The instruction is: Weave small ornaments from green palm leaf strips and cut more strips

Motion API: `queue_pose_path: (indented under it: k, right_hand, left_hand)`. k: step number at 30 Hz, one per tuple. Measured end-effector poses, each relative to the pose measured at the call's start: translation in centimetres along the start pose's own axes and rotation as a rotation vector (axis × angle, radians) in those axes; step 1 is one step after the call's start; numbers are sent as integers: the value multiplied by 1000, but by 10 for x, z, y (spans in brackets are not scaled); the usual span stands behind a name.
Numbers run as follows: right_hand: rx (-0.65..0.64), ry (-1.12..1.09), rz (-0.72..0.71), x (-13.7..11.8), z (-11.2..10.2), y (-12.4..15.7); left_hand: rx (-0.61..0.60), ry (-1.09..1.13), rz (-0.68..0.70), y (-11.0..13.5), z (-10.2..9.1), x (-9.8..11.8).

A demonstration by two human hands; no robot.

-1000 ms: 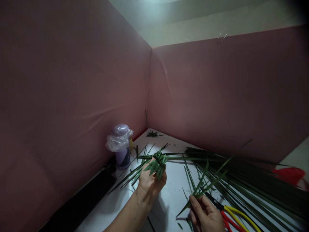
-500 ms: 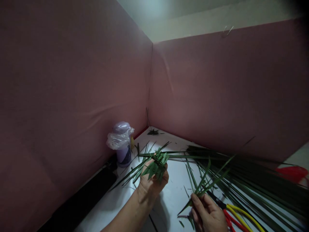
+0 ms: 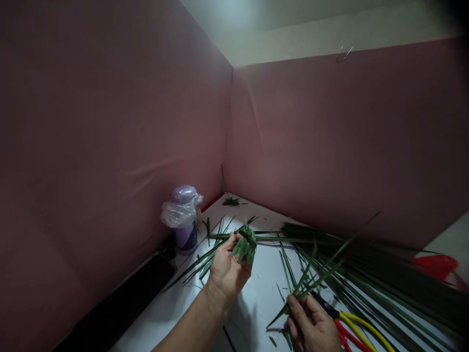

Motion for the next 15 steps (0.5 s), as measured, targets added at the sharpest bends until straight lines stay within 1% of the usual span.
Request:
queue_pose_path:
  k: [2,5,8,12,15]
  right_hand:
    - [-16,14,1,3,1,-1]
    - [-27,14,-16,7,2,-3]
    - [3,5,-40,7,0,-5]
    - [15,-3,-54,3,0,-3]
    - [-11,58,-64,-2,1,0]
  left_hand:
    - [-42,-126,95,1,6,2]
    - [-98,-451,285,7,16,3]
    - [-119,-743,427,15,23,-1]
    - [-104,-976,547,22,24,-3]
    - [-105,-1047,570,22,24,-4]
Point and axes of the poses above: each hand's wrist, its own y-axis away from the middle knuckle, its own z-axis out of the palm, x = y × z, the point moved 7 cm from there along -y, towards the middle knuckle, and after that the axes turned 7 degrees about y, right-handed, at the moved point
